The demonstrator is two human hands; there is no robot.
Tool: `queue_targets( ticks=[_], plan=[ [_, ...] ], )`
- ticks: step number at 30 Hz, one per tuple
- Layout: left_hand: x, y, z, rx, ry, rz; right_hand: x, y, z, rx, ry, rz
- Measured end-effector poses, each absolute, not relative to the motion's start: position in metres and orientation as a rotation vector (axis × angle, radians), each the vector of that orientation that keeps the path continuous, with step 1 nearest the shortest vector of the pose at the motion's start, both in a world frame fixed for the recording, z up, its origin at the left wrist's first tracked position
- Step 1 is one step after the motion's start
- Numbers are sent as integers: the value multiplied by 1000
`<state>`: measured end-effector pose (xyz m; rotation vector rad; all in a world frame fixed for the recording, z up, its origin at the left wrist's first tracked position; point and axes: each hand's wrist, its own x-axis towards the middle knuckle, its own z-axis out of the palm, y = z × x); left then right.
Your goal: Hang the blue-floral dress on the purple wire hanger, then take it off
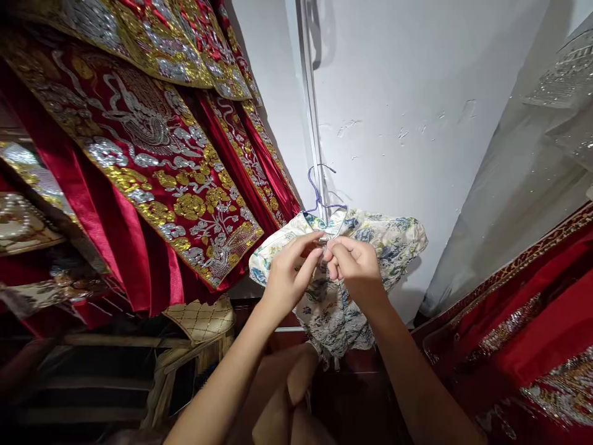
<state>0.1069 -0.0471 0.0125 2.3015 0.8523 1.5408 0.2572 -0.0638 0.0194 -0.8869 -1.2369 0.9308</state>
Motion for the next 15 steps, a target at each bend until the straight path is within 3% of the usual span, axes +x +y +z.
queue_targets(
  ticks=[4,8,12,15],
  plan=[
    [112,-52,34,2396,961,1577,251,-61,23,-849,-1315,902],
    [95,-53,33,2244,1067,1849,251,-59,0,-998,-1370,882],
    [50,-31,24,1544,992,2193,263,-71,-36,-1134,-1372,897],
    [19,-9,6,769,845,2121,266,-90,-57,-1179,-1413,924]
  ],
)
